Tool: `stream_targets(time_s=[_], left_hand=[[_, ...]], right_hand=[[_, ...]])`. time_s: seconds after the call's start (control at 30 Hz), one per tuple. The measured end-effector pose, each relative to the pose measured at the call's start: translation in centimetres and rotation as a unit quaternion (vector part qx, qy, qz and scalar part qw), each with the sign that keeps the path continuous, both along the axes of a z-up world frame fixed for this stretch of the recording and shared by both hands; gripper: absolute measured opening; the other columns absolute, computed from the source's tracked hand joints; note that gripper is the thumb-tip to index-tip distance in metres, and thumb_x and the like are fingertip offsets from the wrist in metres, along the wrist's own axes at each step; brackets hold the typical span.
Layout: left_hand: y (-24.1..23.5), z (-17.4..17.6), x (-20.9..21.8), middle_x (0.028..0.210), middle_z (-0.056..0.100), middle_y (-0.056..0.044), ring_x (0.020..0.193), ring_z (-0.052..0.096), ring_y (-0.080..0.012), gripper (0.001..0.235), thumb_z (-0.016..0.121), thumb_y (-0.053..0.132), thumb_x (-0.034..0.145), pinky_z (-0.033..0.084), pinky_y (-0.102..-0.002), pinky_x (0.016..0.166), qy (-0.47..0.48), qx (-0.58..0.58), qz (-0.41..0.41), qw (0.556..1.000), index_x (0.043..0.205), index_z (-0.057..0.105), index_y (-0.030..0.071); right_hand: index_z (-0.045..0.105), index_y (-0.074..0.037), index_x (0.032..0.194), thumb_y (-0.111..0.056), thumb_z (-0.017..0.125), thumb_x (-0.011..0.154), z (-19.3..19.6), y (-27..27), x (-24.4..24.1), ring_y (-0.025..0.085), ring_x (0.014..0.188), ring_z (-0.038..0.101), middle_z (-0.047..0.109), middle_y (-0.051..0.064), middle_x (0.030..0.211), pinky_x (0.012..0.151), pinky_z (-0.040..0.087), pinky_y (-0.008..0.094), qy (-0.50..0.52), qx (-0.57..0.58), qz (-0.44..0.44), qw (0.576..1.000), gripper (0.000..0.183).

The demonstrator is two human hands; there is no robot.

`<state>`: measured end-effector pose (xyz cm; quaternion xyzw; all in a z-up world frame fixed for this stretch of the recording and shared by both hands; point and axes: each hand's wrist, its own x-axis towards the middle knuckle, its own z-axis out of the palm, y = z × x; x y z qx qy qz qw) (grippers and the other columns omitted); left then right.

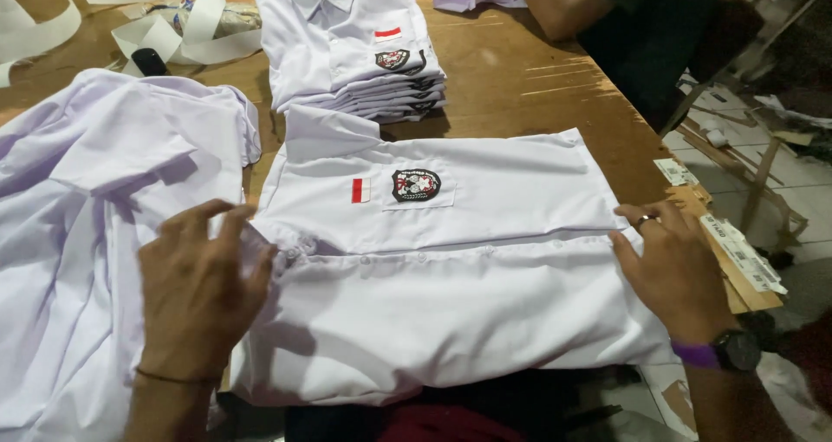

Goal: The person folds a white short-sleeved shirt with a logo on the left chest. They smooth the collar, fold the sleeves inward, fold the shirt in half vertically, and then fold it again horizontally before placing it on a stack of similar shirts.

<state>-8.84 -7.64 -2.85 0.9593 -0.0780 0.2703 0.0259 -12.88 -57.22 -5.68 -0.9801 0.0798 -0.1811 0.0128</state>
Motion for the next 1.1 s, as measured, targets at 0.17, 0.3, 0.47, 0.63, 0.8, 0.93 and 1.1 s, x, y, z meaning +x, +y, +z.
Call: stream_targets(time_s=[0.17,0.3,0.47,0.63,0.8,0.93,1.1], left_hand=[[-2.4,-0.4,3.8,0.139,0.059,-0.004,0.132,0.052,-0.0314,0.060,0.071,0.045,0.080,0.049,-0.055,0.096,0.114,0.072,-0.120,0.984,0.135,0.058,0.026],[-3.2,-0.7,5.6,0.137,0.063,-0.003,0.128,0.057,-0.0321,0.048,0.065,0.044,0.087,0.050,-0.055,0.096,0.211,0.074,-0.128,0.966,0.132,0.063,0.026],[-3.3,-0.7,5.4,0.124,0.071,0.004,0.115,0.066,-0.0282,0.028,0.064,0.039,0.086,0.051,-0.050,0.090,0.202,0.093,-0.137,0.965,0.109,0.073,0.026],[-2.4,-5.0,7.3,0.085,0.074,0.007,0.110,0.073,-0.0171,0.012,0.061,0.039,0.090,0.049,-0.045,0.107,0.101,0.025,-0.122,0.987,0.090,0.066,0.029],[-3.0,-3.7,6.9,0.094,0.075,0.002,0.118,0.070,-0.0214,0.018,0.058,0.036,0.092,0.045,-0.048,0.111,0.153,-0.001,-0.135,0.979,0.103,0.067,0.025],[-2.5,-4.3,7.2,0.096,0.075,-0.004,0.097,0.069,-0.0324,0.033,0.074,0.044,0.083,0.045,-0.046,0.088,0.067,-0.005,-0.215,0.974,0.100,0.070,0.017],[-1.5,-4.6,7.1,0.098,0.073,0.001,0.097,0.067,-0.0277,0.026,0.067,0.016,0.079,0.045,-0.044,0.089,0.050,-0.021,-0.237,0.970,0.104,0.070,0.020]], right_hand=[[0.071,-0.023,0.129,-0.035,0.069,0.091,-0.5,1.0,2.5,0.032,0.105,0.060,0.063,0.002,0.127,0.083,0.058,0.049,0.023,-0.054,0.056,0.997,0.039],[0.077,-0.015,0.109,-0.028,0.063,0.099,-0.5,0.3,4.3,0.029,0.099,0.065,0.069,0.001,0.117,0.083,0.055,0.045,0.030,0.041,0.099,0.994,0.022],[0.075,-0.006,0.111,-0.012,0.058,0.099,0.2,0.2,4.7,0.029,0.103,0.069,0.075,0.008,0.113,0.091,0.053,0.042,0.036,0.175,0.089,0.980,0.022],[0.074,-0.001,0.111,-0.010,0.075,0.090,1.6,2.6,4.0,0.037,0.099,0.075,0.073,0.019,0.102,0.084,0.063,0.043,-0.001,0.062,0.099,0.993,0.023],[0.070,-0.005,0.106,-0.024,0.082,0.089,0.6,1.5,5.1,0.034,0.097,0.072,0.066,0.015,0.097,0.083,0.063,0.040,-0.032,0.016,0.089,0.995,0.028],[0.071,0.001,0.102,-0.003,0.075,0.084,-1.1,0.2,5.9,0.036,0.088,0.060,0.064,0.015,0.095,0.074,0.054,0.044,-0.091,-0.082,0.147,0.981,0.020],[0.075,-0.004,0.116,-0.016,0.067,0.094,0.4,-0.2,4.9,0.032,0.095,0.065,0.073,0.011,0.107,0.087,0.055,0.045,-0.086,-0.181,0.126,0.972,0.025]])
